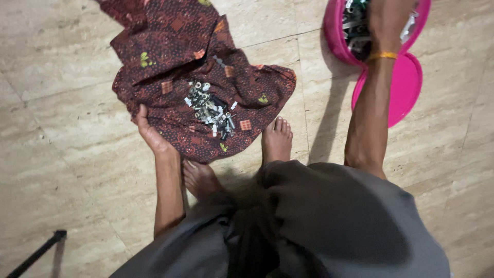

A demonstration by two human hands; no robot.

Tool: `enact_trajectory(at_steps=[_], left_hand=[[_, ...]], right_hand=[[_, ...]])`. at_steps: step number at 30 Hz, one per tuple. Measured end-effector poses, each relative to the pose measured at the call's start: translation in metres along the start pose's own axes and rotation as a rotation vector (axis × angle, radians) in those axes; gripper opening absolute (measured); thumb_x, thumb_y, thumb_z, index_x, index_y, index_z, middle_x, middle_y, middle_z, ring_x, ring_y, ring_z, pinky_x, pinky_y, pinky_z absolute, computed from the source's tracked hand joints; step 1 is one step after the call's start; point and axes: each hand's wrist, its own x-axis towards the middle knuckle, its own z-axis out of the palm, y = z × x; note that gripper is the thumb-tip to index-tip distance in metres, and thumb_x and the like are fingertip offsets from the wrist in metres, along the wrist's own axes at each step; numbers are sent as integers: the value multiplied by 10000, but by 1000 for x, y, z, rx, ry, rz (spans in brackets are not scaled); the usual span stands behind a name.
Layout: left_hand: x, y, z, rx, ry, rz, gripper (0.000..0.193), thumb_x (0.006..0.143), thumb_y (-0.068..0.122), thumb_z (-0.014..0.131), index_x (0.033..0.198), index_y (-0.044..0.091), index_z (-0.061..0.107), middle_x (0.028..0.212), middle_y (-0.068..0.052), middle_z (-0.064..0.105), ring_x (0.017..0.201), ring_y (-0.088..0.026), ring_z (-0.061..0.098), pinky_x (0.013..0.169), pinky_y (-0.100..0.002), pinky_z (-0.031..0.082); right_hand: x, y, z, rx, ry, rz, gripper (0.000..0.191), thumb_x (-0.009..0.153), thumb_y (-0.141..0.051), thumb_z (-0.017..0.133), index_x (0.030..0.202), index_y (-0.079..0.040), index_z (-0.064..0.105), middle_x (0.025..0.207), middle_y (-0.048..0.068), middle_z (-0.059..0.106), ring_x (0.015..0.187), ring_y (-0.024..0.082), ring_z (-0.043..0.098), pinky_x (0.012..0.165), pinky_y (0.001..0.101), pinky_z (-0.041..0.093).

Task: The person gathers small metal hardware pieces from a patterned cloth on the floor and transfers them into a pink plastic container. They repeatedly scoop the items by hand and place them into the container, then close the lid.

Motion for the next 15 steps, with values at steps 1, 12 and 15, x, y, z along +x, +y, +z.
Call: enact_trajectory(at_steps=[1, 12, 15], left_hand=[[0, 1, -2, 6, 20, 14, 581, 913, 368, 653, 1408, 81, 552, 1415, -126, 617, 1297, -326, 608, 1173, -495, 484], [3, 19, -22, -86, 36, 40, 584, 918, 330, 713, 1405, 54, 544, 1384, -128, 618, 1264, -331, 606, 1150, -490, 483], [-5, 24, -28, -73, 59, 48, 608, 907, 328, 727, 1415, 51, 539, 1399, -123, 608, 1276, -330, 588, 1145, -488, 471]], right_hand=[[0, 1, 1, 13, 26, 8, 403, 1063, -259, 692, 1240, 46, 498, 1152, 256, 603, 925, 338, 636, 764, 451, 511], [-56, -65, -15, 80, 176, -165, 706, 1119, -380, 726, 1544, 36, 344, 1434, 296, 559, 1022, 290, 671, 746, 417, 563], [-114, -122, -8, 294, -238, -194, 793, 1134, -413, 735, 1627, 33, 303, 1511, 307, 547, 1048, 277, 681, 742, 408, 578]])
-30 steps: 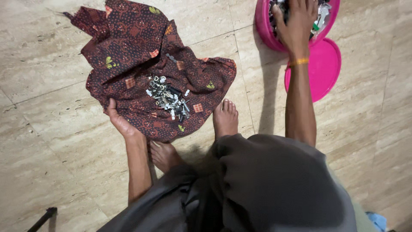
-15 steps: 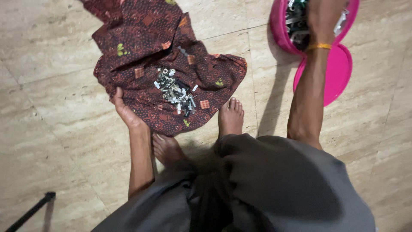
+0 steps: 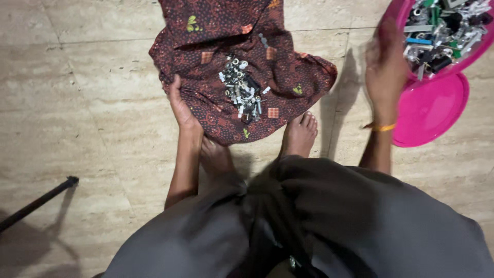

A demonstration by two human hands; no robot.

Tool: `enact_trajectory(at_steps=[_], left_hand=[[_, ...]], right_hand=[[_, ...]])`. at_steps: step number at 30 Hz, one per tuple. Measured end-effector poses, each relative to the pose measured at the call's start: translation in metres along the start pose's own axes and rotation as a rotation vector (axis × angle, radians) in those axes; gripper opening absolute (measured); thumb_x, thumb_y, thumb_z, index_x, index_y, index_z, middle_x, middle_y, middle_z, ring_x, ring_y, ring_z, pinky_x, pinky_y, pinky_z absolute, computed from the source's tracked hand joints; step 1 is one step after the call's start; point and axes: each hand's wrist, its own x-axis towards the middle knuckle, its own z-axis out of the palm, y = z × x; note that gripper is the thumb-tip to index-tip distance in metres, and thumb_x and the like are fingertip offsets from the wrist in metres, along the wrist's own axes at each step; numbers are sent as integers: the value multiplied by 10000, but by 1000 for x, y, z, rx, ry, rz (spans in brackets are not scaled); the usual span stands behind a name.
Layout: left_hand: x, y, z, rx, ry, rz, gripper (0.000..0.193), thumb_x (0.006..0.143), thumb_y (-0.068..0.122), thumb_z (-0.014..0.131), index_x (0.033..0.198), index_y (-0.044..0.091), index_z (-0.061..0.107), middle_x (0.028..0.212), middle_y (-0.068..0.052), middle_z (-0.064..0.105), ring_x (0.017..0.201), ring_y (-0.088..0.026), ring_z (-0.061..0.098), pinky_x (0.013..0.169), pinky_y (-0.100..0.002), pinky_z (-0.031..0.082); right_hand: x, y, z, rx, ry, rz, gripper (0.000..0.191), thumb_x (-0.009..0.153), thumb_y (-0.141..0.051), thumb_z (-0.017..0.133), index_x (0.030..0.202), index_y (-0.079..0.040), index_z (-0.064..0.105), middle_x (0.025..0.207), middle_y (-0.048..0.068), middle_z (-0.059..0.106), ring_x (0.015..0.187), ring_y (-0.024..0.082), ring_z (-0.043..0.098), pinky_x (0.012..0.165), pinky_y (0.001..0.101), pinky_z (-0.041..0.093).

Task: The person gathers small metal hardware pieces from a patterned cloth on the floor and transfers them into a pink plastic container. They repeatedly scoop the items by hand and place them into the container, then close the lid.

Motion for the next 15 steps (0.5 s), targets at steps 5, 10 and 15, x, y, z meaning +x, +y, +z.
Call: enact_trajectory(at_steps=[5, 10, 15], left_hand=[[-19, 12, -15, 231, 95, 193, 715, 912, 281, 756, 1504, 58, 422, 1435, -94, 561, 1323, -270, 544, 1161, -450, 439], [-41, 13, -39, 608, 131, 313, 703, 971, 171, 753, 1518, 15, 339, 1463, -95, 523, 1328, -209, 526, 1160, -380, 417], [-50, 15, -59, 953, -55, 329, 530, 1006, 104, 752, 1431, -57, 479, 1369, -151, 621, 1247, -223, 601, 1123, -362, 481]], right_hand=[[-61, -76, 46, 181, -277, 430, 850, 904, -365, 846, 1528, -14, 387, 944, 199, 717, 800, 221, 679, 695, 344, 535], [-68, -141, 47, 908, -266, 445, 237, 1040, -132, 754, 1189, 35, 679, 1012, 80, 718, 911, 113, 618, 821, 277, 527], [-68, -199, 10, 1299, -233, 437, 187, 1004, -53, 684, 1179, 5, 653, 1093, 28, 725, 965, 80, 658, 911, 246, 544]])
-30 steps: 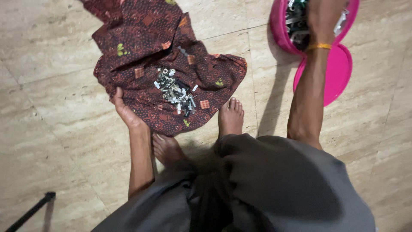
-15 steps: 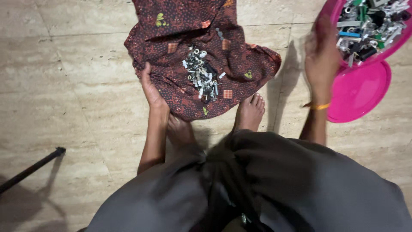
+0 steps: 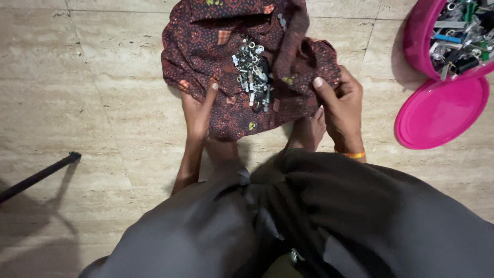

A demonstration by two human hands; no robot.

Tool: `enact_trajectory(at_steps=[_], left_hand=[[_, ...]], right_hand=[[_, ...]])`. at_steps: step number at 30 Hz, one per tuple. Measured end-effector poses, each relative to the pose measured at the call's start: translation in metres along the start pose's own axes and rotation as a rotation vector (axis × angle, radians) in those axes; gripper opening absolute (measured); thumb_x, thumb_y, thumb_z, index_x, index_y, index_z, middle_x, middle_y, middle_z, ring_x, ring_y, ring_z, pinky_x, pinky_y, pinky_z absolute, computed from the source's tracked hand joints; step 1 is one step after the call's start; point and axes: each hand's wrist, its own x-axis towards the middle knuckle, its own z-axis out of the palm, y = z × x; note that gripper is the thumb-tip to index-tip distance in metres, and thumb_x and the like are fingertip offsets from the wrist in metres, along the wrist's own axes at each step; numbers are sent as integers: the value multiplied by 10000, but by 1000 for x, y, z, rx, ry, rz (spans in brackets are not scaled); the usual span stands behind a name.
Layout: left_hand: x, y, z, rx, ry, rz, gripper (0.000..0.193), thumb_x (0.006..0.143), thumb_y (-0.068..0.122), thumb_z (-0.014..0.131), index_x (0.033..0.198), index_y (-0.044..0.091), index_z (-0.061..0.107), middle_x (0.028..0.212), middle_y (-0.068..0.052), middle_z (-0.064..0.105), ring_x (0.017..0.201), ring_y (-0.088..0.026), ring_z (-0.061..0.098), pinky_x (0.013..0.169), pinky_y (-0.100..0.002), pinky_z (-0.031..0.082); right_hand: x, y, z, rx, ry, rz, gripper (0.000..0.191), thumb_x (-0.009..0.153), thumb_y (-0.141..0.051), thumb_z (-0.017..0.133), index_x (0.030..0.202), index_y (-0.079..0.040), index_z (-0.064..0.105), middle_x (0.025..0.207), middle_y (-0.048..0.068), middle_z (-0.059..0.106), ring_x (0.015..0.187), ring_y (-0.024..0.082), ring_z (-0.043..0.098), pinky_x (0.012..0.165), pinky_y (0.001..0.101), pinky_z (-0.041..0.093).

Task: The person gathers small metal hardware pieces from a patterned cloth on the floor and transfers them into a pink plastic container. They repeatedly scoop the items by hand and place them into the container, then close the lid.

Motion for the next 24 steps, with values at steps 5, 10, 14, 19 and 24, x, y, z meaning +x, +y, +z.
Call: enact_trajectory(at_steps=[5, 10, 14, 19, 24], left_hand=[[-1, -2, -5, -14, 41, 8, 539, 1011, 120, 706, 1454, -44, 448, 1375, -123, 619, 1256, -204, 599, 1128, -345, 450], [0, 3, -10, -34, 81, -35, 528, 1012, 172, 696, 1440, -55, 487, 1336, -130, 651, 1213, -210, 621, 1101, -352, 472], [-2, 14, -8, 7, 129, -65, 466, 1033, 227, 718, 1363, -73, 584, 1298, -147, 666, 1176, -210, 621, 1084, -362, 490], [-31, 25, -3, 202, -14, -113, 593, 879, 298, 800, 1320, 2, 538, 1192, -101, 690, 1069, -189, 671, 973, -357, 525], [-53, 1, -7, 894, -111, 353, 348, 859, 283, 845, 1066, 41, 704, 950, -142, 747, 869, -307, 691, 748, -446, 516]], right_hand=[[-4, -29, 17, -122, -7, -107, 183, 1059, -81, 719, 1185, 20, 633, 1110, 33, 703, 1005, 82, 631, 952, 248, 532], [14, -27, -9, -1336, 185, -68, 406, 1055, -281, 776, 1276, 29, 638, 1084, 211, 660, 898, 274, 617, 783, 429, 502], [39, -6, -46, -1243, 182, -525, 458, 1127, -243, 716, 1466, 10, 539, 1360, 201, 592, 1214, 311, 636, 1000, 427, 544], [132, 44, -37, -800, 65, -385, 536, 1080, -311, 784, 1448, -1, 547, 1359, 177, 673, 1168, 295, 669, 985, 424, 558], [173, 57, 2, -819, -153, -414, 322, 1061, -230, 847, 1200, 7, 681, 1063, 131, 767, 918, 198, 735, 853, 353, 582]])
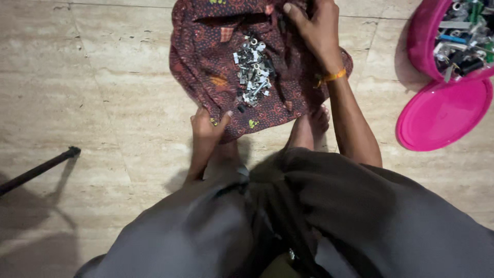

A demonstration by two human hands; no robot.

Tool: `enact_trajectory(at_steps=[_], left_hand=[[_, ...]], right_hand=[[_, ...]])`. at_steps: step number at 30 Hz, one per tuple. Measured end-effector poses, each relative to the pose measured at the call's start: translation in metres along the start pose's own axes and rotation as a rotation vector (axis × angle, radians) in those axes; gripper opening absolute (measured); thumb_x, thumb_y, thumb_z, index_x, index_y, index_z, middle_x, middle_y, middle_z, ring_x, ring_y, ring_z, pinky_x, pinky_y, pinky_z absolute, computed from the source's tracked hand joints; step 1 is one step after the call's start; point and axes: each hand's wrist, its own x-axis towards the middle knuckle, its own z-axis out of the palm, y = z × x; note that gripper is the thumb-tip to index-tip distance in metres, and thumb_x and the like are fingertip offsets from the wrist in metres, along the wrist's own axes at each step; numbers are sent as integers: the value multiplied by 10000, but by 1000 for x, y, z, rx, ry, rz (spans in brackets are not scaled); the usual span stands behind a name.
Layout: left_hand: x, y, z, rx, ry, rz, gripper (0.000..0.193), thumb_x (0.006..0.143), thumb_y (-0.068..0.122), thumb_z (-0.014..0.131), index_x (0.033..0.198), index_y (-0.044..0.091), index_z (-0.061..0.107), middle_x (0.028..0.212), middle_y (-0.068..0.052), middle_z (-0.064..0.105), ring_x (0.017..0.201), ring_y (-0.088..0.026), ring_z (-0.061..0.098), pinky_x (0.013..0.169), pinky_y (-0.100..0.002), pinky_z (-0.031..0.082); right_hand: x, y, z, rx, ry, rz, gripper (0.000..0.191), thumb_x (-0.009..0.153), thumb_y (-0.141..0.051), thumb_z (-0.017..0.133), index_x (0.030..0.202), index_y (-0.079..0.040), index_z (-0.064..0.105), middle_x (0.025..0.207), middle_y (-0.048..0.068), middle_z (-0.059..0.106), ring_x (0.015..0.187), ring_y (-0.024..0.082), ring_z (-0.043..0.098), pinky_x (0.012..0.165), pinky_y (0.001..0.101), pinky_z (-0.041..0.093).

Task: The person gathers small metal hardware pieces from a patterned cloth on the floor and transfers them into a pink plastic container. They repeatedly scoop the items by hand and place them into the container, then close the lid.

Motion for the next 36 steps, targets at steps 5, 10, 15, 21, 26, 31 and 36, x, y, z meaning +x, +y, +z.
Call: enact_trajectory(at_steps=[5, 10, 15, 21, 26, 31, 36], left_hand=[[6, -14, 17, -613, -77, -516, 224, 1011, 190, 662, 1097, -6, 724, 882, -128, 739, 765, -213, 698, 703, -360, 542], [27, 1, 22, -1107, 48, -478, 269, 1034, 118, 581, 1256, -25, 634, 1163, -95, 709, 1052, -171, 659, 956, -320, 527], [41, 9, 13, -1370, 97, -558, 294, 1028, 117, 591, 1254, -64, 637, 1153, -139, 715, 1041, -216, 681, 948, -353, 548], [70, 3, -2, -1272, 198, -526, 384, 1039, 113, 616, 1373, -67, 553, 1271, -143, 655, 1109, -218, 654, 986, -361, 545], [62, 8, -14, -1265, 403, -496, 487, 1067, 159, 604, 1463, -32, 396, 1381, -162, 574, 1247, -241, 583, 1095, -376, 493], [15, 22, -21, -465, 502, -422, 660, 931, 165, 764, 1443, 1, 382, 1329, -170, 495, 1214, -256, 497, 1042, -393, 421], [0, 17, -29, -156, 164, -35, 215, 1007, 205, 787, 1108, 100, 629, 1086, -65, 663, 1033, -246, 598, 933, -419, 459]], right_hand=[[-30, -48, -14, 376, -140, -84, 224, 1018, 17, 723, 1234, 53, 677, 1091, 65, 706, 927, 106, 649, 846, 261, 552], [-49, -64, -30, 476, -17, -19, 135, 1033, 85, 699, 1158, 66, 651, 1047, 8, 673, 945, 60, 614, 875, 221, 510], [-41, -29, -39, 454, 149, -16, 131, 1067, 55, 759, 1135, 50, 646, 999, 15, 677, 893, 69, 601, 821, 227, 489], [-14, 20, -39, 321, 429, 10, 300, 1096, 1, 827, 989, 48, 551, 913, 20, 565, 777, 115, 474, 700, 279, 420], [-34, 12, -40, -141, 533, -183, 219, 1089, -12, 710, 1235, 71, 570, 1100, 144, 621, 1026, 255, 628, 906, 354, 537], [-79, -34, -18, -92, 245, -169, 72, 1142, -97, 679, 1145, -26, 689, 1045, 81, 732, 884, 175, 719, 782, 317, 613], [-109, -90, 38, -396, -322, -330, 294, 919, -289, 785, 1099, -78, 690, 958, 109, 626, 886, 309, 610, 759, 418, 491]])
